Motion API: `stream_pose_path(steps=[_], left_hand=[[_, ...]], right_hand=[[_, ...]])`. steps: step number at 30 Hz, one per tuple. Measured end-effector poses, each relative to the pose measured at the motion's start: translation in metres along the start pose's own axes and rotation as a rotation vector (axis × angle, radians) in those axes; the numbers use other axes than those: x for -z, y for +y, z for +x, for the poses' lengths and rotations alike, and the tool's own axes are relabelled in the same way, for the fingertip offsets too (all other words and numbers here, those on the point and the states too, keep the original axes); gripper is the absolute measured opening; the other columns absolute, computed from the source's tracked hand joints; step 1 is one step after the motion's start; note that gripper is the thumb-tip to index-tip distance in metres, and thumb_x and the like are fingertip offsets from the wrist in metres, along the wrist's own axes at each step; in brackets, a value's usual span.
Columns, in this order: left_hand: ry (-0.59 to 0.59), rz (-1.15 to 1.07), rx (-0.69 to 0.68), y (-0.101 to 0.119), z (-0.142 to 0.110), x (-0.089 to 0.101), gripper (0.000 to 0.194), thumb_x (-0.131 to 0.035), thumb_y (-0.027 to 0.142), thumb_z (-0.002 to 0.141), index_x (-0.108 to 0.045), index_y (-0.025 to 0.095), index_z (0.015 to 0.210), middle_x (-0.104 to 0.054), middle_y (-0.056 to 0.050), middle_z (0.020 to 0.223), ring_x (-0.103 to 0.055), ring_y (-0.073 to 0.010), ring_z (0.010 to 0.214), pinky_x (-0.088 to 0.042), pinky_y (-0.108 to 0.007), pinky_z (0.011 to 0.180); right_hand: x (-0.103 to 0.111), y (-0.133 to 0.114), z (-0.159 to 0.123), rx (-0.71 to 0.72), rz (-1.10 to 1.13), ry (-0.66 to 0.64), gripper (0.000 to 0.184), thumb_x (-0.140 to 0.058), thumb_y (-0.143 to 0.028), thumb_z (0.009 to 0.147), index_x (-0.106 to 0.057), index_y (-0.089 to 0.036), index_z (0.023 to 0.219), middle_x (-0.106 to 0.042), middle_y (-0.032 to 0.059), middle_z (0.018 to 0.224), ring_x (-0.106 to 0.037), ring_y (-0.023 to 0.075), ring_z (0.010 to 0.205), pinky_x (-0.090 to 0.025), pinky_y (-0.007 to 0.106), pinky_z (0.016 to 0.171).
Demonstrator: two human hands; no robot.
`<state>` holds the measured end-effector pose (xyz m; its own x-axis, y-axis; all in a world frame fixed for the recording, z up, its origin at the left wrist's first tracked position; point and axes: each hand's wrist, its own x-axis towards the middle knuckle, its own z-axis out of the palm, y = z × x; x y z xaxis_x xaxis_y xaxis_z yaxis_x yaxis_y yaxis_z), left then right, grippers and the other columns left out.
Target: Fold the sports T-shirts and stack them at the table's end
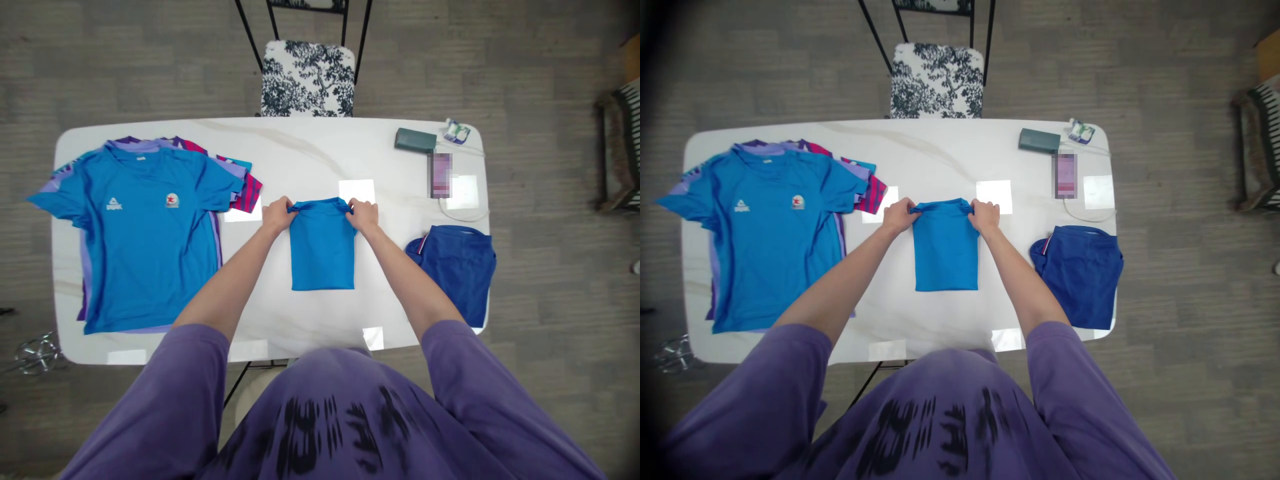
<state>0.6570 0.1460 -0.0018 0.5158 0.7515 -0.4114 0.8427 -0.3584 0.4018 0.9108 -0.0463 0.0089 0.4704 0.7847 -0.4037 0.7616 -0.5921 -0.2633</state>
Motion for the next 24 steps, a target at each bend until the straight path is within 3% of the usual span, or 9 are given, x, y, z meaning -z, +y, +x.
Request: stream_pose_path(steps=[3,6,13,19,21,24], left_hand=[[0.069,-0.115,-0.076,0.005,-0.040,0.013,0.024,-0.078,0.038,0.096,-0.068,0.024,0.113,-0.079,-0.010,0.107,-0.072,-0.0327,0.106,-0.052,-0.047,0.099],[0.105,-0.270,-0.207,0.010,-0.101,0.031,0.023,-0.077,0.039,0.095,-0.066,0.025,0.110,-0.079,-0.008,0.107,-0.074,-0.0279,0.100,-0.055,-0.041,0.092],[0.129,-0.420,-0.387,0.034,-0.277,0.077,0.030,-0.077,0.051,0.095,-0.066,0.026,0.106,-0.078,-0.005,0.105,-0.074,-0.0244,0.097,-0.059,-0.039,0.092],[0.023,-0.413,-0.438,0.077,-0.404,0.086,0.025,-0.075,0.051,0.095,-0.067,0.031,0.106,-0.078,-0.003,0.105,-0.074,-0.0276,0.099,-0.060,-0.041,0.084],[-0.050,-0.421,-0.435,0.107,-0.438,0.081,0.023,-0.074,0.051,0.094,-0.067,0.033,0.107,-0.079,-0.002,0.104,-0.075,-0.0283,0.099,-0.060,-0.041,0.078],[-0.175,-0.438,-0.450,0.171,-0.474,0.068,0.019,-0.075,0.048,0.093,-0.067,0.034,0.104,-0.079,-0.001,0.102,-0.076,-0.0272,0.094,-0.061,-0.042,0.077]], right_hand=[[0.015,-0.008,-0.035,0.048,0.058,0.035,0.025,-0.061,-0.030,0.104,-0.070,-0.024,0.126,-0.082,0.0118,0.112,-0.068,0.0366,0.112,-0.040,0.049,0.106],[0.034,-0.014,-0.090,0.105,0.128,0.111,0.024,-0.059,-0.029,0.105,-0.069,-0.024,0.126,-0.082,0.0116,0.118,-0.068,0.0358,0.113,-0.039,0.046,0.102],[0.064,-0.007,-0.276,0.148,0.230,0.266,0.020,-0.059,-0.029,0.104,-0.069,-0.024,0.121,-0.082,0.0096,0.119,-0.068,0.0332,0.112,-0.038,0.042,0.099],[0.084,0.043,-0.439,0.150,0.338,0.314,0.012,-0.062,-0.033,0.107,-0.070,-0.027,0.113,-0.082,0.0048,0.108,-0.071,0.0276,0.098,-0.040,0.041,0.097],[0.099,0.071,-0.486,0.161,0.359,0.296,0.010,-0.064,-0.034,0.106,-0.070,-0.028,0.112,-0.080,0.0037,0.102,-0.071,0.0274,0.094,-0.042,0.042,0.095],[0.128,0.125,-0.542,0.171,0.359,0.274,0.009,-0.069,-0.032,0.102,-0.071,-0.030,0.110,-0.078,0.0026,0.095,-0.071,0.0283,0.091,-0.044,0.044,0.092]])
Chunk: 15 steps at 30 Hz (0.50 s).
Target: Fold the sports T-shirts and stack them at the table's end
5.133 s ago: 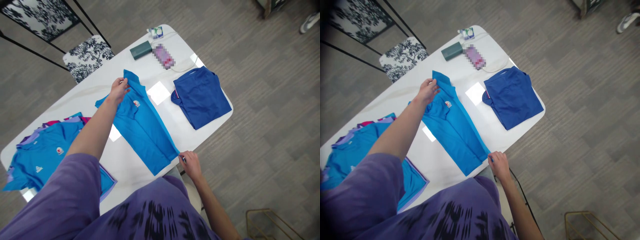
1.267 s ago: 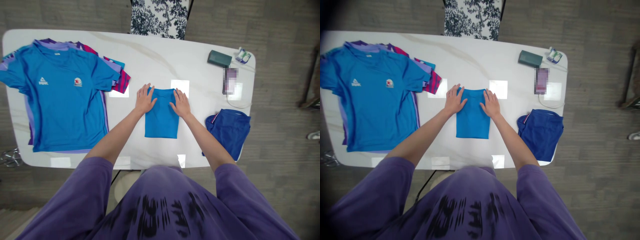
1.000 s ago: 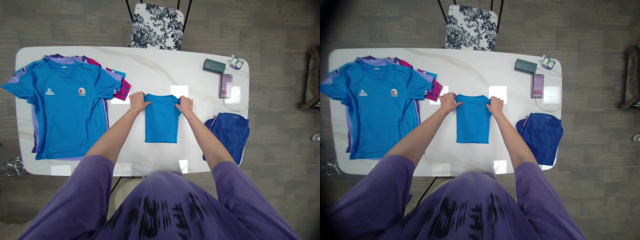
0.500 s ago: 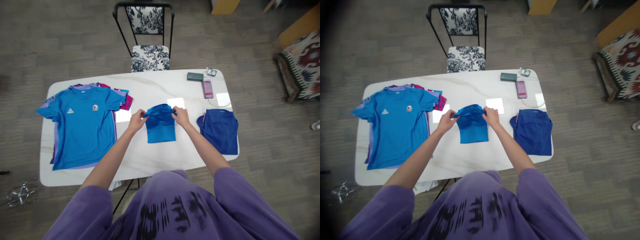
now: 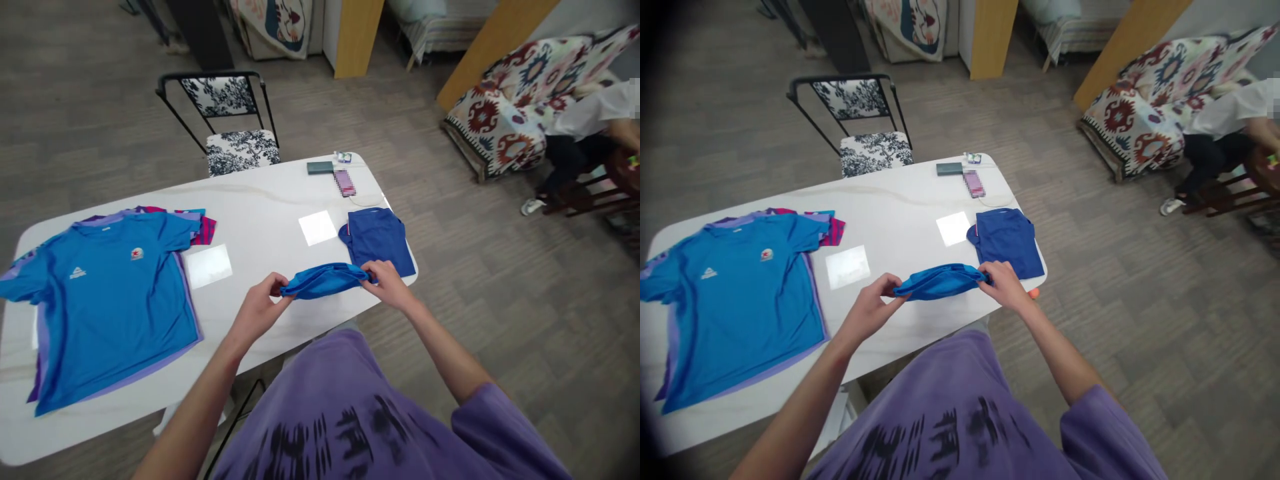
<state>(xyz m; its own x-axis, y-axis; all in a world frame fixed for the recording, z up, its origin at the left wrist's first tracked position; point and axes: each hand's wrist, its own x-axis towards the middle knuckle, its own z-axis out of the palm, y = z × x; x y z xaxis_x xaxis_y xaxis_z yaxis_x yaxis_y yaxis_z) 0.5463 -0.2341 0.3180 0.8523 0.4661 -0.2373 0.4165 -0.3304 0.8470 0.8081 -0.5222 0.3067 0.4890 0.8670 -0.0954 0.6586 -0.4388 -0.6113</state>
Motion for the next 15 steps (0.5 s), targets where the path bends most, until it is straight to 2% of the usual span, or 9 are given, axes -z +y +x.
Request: stream_pose_path(steps=[2,4,6,8,10,12,14,15], left_hand=[[-0.050,-0.009,-0.008,0.039,0.016,-0.033,0.018,-0.075,0.047,0.093,-0.067,0.034,0.103,-0.079,-0.001,0.099,-0.075,-0.0262,0.090,-0.060,-0.042,0.078],[-0.069,-0.012,-0.005,0.069,0.047,-0.067,0.019,-0.075,0.049,0.094,-0.068,0.034,0.103,-0.078,-0.001,0.094,-0.074,-0.0252,0.085,-0.059,-0.041,0.075],[-0.080,-0.007,0.008,0.087,0.093,-0.103,0.022,-0.075,0.053,0.095,-0.068,0.033,0.103,-0.075,0.000,0.088,-0.071,-0.0238,0.079,-0.056,-0.040,0.072],[-0.095,-0.001,0.025,0.092,0.152,-0.142,0.027,-0.076,0.056,0.095,-0.067,0.032,0.104,-0.072,0.001,0.082,-0.068,-0.0226,0.074,-0.054,-0.038,0.070],[-0.096,0.003,0.046,0.085,0.220,-0.184,0.030,-0.077,0.056,0.095,-0.067,0.030,0.105,-0.071,0.001,0.082,-0.068,-0.0222,0.076,-0.054,-0.036,0.071],[-0.074,0.021,0.076,0.070,0.288,-0.229,0.032,-0.077,0.053,0.095,-0.067,0.026,0.110,-0.074,-0.002,0.093,-0.071,-0.0225,0.084,-0.057,-0.037,0.078],[-0.021,0.105,0.132,0.055,0.347,-0.273,0.038,-0.079,0.046,0.095,-0.066,0.022,0.121,-0.075,-0.009,0.115,-0.073,-0.0251,0.099,-0.059,-0.040,0.090],[0.027,0.181,0.159,0.048,0.369,-0.294,0.045,-0.080,0.044,0.094,-0.065,0.019,0.129,-0.072,-0.014,0.129,-0.073,-0.0282,0.111,-0.058,-0.043,0.097]], right_hand=[[0.042,0.031,-0.020,-0.014,0.001,0.006,0.009,-0.070,-0.033,0.100,-0.072,-0.031,0.109,-0.078,0.0024,0.093,-0.071,0.0287,0.090,-0.045,0.045,0.092],[0.083,0.073,-0.025,-0.039,-0.002,0.029,0.009,-0.071,-0.034,0.099,-0.073,-0.032,0.107,-0.078,0.0025,0.093,-0.071,0.0291,0.088,-0.046,0.047,0.094],[0.118,0.126,-0.013,-0.058,-0.007,0.045,0.010,-0.072,-0.035,0.098,-0.074,-0.031,0.106,-0.079,0.0026,0.093,-0.071,0.0291,0.088,-0.047,0.047,0.095],[0.143,0.188,0.017,-0.070,-0.017,0.033,0.012,-0.071,-0.036,0.097,-0.074,-0.030,0.107,-0.079,0.0026,0.093,-0.072,0.0285,0.087,-0.047,0.047,0.097],[0.157,0.252,0.060,-0.082,-0.053,-0.002,0.016,-0.070,-0.037,0.098,-0.075,-0.028,0.110,-0.078,0.0036,0.095,-0.072,0.0287,0.090,-0.048,0.047,0.100],[0.158,0.314,0.107,-0.107,-0.127,-0.019,0.022,-0.068,-0.037,0.100,-0.076,-0.025,0.116,-0.080,0.0080,0.105,-0.071,0.0321,0.102,-0.048,0.050,0.105],[0.148,0.363,0.147,-0.147,-0.214,0.000,0.036,-0.067,-0.037,0.101,-0.075,-0.020,0.132,-0.076,0.0167,0.131,-0.066,0.0380,0.125,-0.048,0.054,0.113],[0.140,0.381,0.161,-0.170,-0.248,0.014,0.045,-0.067,-0.037,0.102,-0.071,-0.017,0.141,-0.070,0.0209,0.146,-0.060,0.0403,0.136,-0.047,0.056,0.117]])
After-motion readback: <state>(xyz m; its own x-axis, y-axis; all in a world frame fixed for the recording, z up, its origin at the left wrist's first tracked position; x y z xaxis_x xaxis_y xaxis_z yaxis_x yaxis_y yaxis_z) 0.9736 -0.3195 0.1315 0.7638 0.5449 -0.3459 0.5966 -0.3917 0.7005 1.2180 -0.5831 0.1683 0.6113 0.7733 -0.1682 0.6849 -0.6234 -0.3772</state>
